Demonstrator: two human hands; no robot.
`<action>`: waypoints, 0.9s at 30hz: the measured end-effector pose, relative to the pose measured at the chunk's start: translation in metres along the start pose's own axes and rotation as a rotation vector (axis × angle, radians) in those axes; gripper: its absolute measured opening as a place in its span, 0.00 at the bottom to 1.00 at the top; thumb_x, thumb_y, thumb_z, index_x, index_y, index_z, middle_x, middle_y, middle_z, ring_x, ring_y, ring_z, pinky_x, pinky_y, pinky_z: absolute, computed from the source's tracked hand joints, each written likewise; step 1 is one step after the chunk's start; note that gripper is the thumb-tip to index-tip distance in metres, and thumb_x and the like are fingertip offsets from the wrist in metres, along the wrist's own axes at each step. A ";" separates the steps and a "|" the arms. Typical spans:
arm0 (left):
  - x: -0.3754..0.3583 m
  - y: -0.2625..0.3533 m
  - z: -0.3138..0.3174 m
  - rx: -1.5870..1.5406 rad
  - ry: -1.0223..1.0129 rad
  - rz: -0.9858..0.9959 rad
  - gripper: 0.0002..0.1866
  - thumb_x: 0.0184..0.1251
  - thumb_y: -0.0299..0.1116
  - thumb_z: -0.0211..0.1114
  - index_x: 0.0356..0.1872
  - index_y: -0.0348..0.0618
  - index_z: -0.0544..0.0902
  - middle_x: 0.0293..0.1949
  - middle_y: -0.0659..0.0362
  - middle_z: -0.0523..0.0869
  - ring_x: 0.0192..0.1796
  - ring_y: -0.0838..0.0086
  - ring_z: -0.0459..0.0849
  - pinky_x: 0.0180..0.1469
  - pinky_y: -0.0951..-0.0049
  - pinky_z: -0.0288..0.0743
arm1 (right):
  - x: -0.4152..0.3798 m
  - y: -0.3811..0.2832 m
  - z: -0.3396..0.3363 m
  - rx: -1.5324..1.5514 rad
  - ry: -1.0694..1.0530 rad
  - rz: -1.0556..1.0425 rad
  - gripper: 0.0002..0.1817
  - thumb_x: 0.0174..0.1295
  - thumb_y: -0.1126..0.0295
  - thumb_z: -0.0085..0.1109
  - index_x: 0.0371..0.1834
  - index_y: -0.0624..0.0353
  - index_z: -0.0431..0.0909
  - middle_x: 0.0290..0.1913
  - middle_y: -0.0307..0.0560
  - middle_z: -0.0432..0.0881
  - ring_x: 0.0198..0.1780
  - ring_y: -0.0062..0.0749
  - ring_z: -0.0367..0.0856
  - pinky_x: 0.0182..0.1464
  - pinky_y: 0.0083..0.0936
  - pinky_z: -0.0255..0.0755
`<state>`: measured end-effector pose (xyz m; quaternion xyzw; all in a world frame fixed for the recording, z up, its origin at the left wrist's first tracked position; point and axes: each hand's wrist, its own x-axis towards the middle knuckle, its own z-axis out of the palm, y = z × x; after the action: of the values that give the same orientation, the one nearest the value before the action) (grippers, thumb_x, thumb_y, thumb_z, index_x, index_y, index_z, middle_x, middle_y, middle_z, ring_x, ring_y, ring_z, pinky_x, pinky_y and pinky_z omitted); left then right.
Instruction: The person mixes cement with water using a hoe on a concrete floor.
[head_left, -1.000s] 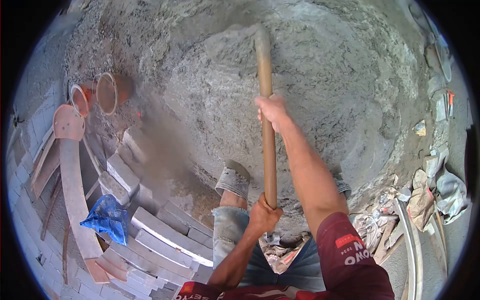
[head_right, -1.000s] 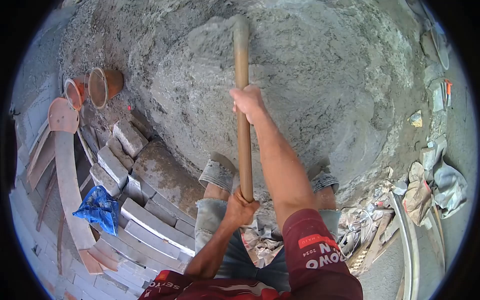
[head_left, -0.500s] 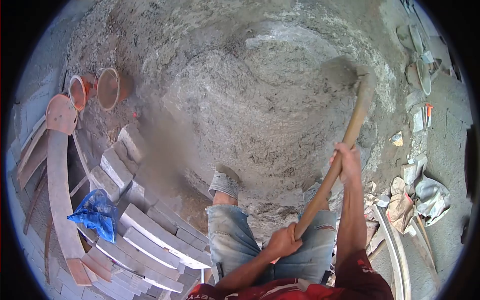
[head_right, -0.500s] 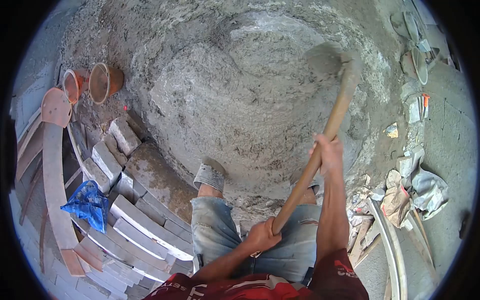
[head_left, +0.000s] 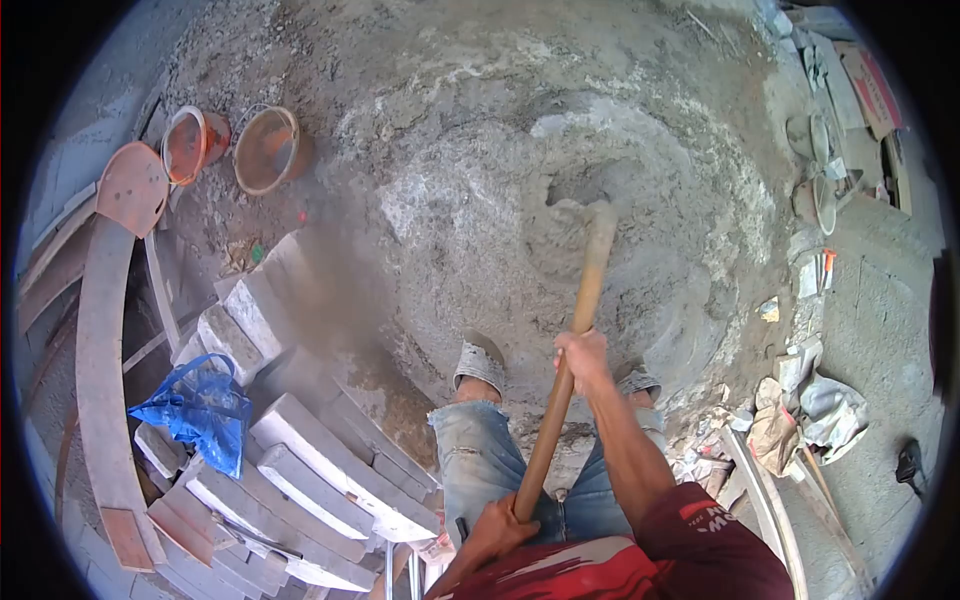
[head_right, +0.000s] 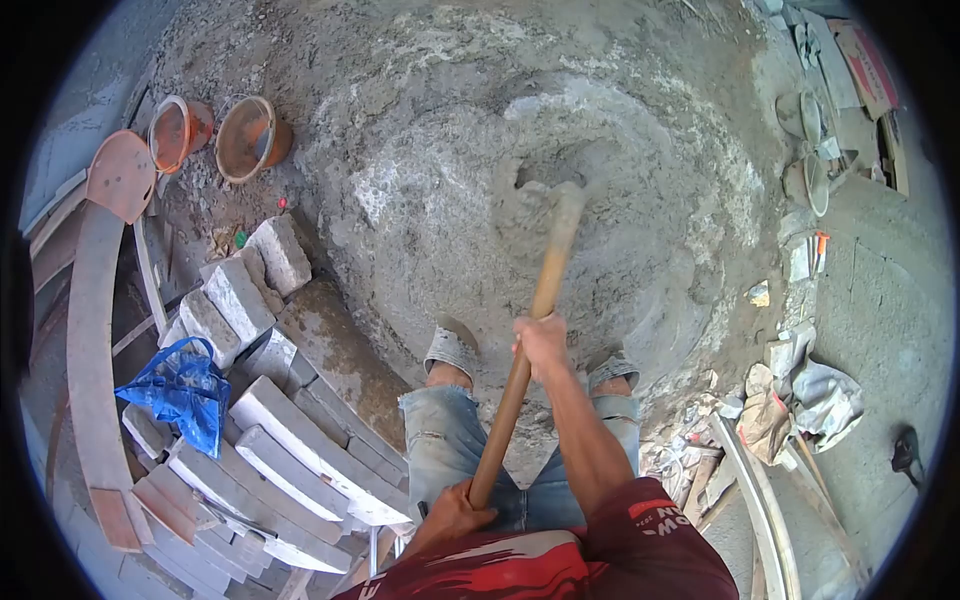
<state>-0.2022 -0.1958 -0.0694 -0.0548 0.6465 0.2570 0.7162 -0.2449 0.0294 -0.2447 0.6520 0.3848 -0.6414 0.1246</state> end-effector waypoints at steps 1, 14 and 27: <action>-0.014 -0.018 0.008 -0.066 0.043 -0.010 0.25 0.46 0.42 0.70 0.43 0.34 0.78 0.33 0.41 0.84 0.38 0.50 0.85 0.43 0.59 0.77 | -0.010 -0.005 0.013 -0.016 -0.005 -0.029 0.07 0.48 0.77 0.58 0.21 0.63 0.69 0.17 0.43 0.69 0.13 0.29 0.71 0.15 0.28 0.66; 0.156 0.055 -0.016 -0.728 0.266 0.285 0.13 0.50 0.24 0.67 0.36 0.39 0.73 0.25 0.60 0.79 0.25 0.74 0.78 0.29 0.72 0.73 | 0.095 -0.127 0.140 -0.702 -0.149 -0.526 0.10 0.53 0.72 0.55 0.22 0.70 0.77 0.20 0.53 0.79 0.24 0.38 0.81 0.31 0.33 0.74; 0.038 0.037 0.131 -0.222 -0.189 0.031 0.22 0.47 0.32 0.72 0.45 0.36 0.77 0.30 0.57 0.81 0.34 0.72 0.80 0.38 0.69 0.74 | 0.006 0.003 -0.179 0.072 0.087 -0.028 0.05 0.49 0.76 0.58 0.23 0.64 0.71 0.17 0.41 0.70 0.14 0.28 0.72 0.16 0.24 0.68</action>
<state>-0.0994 -0.0991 -0.0754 -0.0990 0.5446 0.3421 0.7594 -0.1111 0.1467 -0.2248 0.6776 0.3758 -0.6276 0.0753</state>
